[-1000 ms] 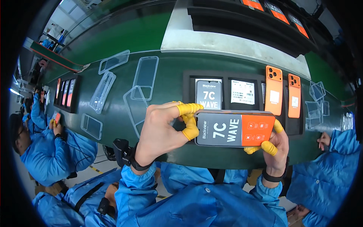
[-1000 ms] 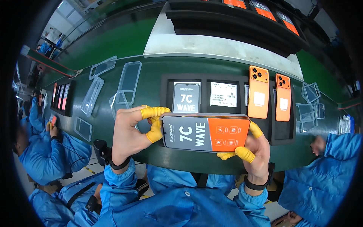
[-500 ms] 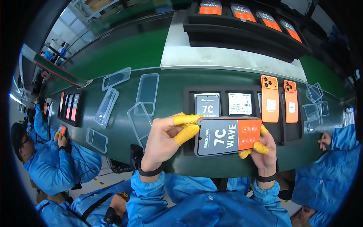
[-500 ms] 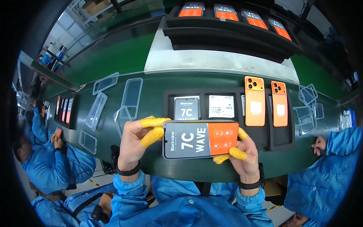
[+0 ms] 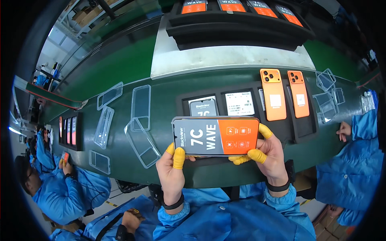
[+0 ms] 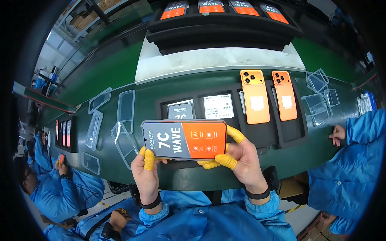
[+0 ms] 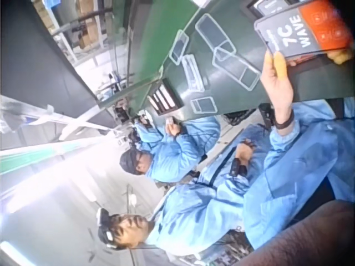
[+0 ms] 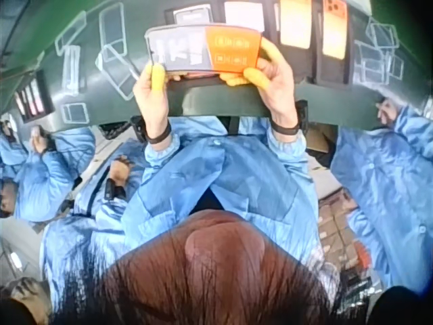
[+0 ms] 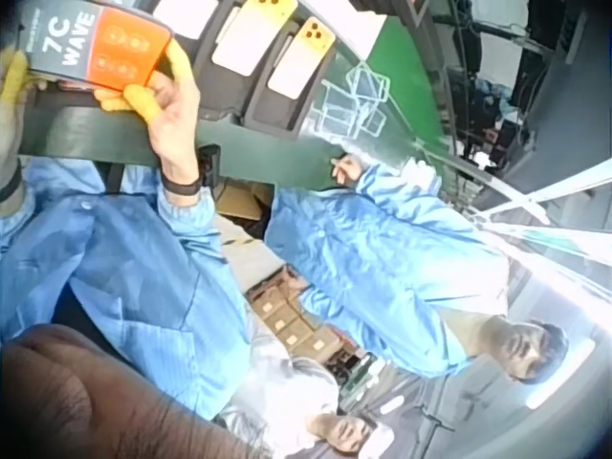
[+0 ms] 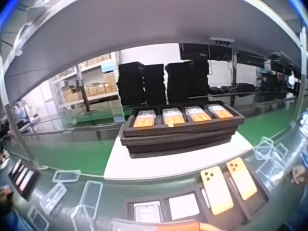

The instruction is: Manually assemble smartphone components, including applying screens and placing phones into assembly trays on a production line.

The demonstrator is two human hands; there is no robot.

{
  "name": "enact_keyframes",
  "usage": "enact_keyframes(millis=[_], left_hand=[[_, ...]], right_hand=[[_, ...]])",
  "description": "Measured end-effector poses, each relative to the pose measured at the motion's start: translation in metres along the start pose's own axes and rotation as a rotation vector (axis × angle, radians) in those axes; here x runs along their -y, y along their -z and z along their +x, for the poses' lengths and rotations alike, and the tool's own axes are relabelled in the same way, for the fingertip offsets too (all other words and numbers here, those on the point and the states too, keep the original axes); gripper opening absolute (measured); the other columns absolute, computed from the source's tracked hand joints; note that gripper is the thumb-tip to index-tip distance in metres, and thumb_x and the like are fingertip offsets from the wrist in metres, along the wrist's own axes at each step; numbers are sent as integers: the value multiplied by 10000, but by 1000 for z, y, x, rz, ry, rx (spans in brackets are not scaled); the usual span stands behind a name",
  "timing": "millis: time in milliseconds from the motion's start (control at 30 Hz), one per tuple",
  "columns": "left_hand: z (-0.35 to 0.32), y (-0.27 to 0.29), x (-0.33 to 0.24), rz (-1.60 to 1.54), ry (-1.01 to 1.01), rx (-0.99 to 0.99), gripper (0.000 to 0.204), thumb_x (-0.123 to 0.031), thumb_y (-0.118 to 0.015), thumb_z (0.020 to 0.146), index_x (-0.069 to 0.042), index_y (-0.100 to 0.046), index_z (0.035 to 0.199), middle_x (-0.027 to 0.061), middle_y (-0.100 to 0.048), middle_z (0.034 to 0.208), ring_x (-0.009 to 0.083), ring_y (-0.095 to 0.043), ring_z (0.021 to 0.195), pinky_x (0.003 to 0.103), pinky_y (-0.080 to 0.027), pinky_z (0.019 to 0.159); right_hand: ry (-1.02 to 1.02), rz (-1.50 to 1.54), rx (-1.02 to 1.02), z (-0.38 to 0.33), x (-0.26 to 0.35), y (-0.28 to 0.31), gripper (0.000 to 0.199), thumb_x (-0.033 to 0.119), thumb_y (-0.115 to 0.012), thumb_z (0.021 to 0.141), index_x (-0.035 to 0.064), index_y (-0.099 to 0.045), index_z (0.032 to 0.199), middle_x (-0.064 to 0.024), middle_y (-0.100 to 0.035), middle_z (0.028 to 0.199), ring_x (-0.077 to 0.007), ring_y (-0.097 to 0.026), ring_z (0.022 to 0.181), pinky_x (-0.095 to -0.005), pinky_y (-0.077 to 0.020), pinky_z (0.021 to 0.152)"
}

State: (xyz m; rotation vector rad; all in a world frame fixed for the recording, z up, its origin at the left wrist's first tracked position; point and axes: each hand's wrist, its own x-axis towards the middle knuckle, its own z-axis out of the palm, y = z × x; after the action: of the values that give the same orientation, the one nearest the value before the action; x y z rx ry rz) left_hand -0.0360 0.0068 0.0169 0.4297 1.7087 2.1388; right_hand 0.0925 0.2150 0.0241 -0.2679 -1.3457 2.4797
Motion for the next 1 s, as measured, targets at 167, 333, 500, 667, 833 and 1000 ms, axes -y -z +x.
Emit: enact_keyframes(millis=[167,333,500,667,833,1000], left_hand=[[2,-5,3,120,-41,-20,319,-138,-534,1037,93,-573,1253,94,-685,968,137,-633,806,272,-514,760],[4,2,7,95,-110,55,326,-197,-528,1040,66,-553,1230,120,-677,1014,178,-646,827,304,-531,734],[7,5,6,57,-74,97,322,-192,-532,1035,70,-560,1221,124,-686,973,189,-658,786,310,-535,717],[15,4,-5,106,-49,155,299,-140,-546,1026,96,-573,1207,134,-701,921,190,-674,781,303,-541,725],[16,2,-7,105,-29,134,267,-90,-539,1018,89,-583,1212,134,-704,931,199,-681,777,306,-546,708],[22,6,1,119,6,134,265,-82,-539,1016,87,-584,1215,131,-705,935,193,-678,771,302,-547,707]], right_hand=[[30,-44,-76,-8,-8,1,602,-25,-586,942,-51,-302,1472,-268,-640,1185,-355,-700,988,-444,-598,851],[273,-319,-37,-15,1,4,489,27,-611,963,-39,-437,1415,-174,-639,1237,-229,-655,1085,-348,-535,948],[85,-115,-8,-15,21,13,376,98,-640,968,-52,-569,1305,-117,-670,1209,-145,-640,1074,-282,-502,933],[26,-138,-45,-13,31,19,301,8,-651,932,-68,-623,1222,-125,-712,1095,-157,-679,991,-278,-540,887],[190,-139,-163,-11,19,14,259,-1,-665,916,-65,-672,1168,-134,-736,999,-168,-709,870,-296,-583,812],[112,-121,-136,-9,17,20,271,-43,-669,890,-77,-667,1159,-141,-735,1010,-167,-708,911,-287,-575,846]])
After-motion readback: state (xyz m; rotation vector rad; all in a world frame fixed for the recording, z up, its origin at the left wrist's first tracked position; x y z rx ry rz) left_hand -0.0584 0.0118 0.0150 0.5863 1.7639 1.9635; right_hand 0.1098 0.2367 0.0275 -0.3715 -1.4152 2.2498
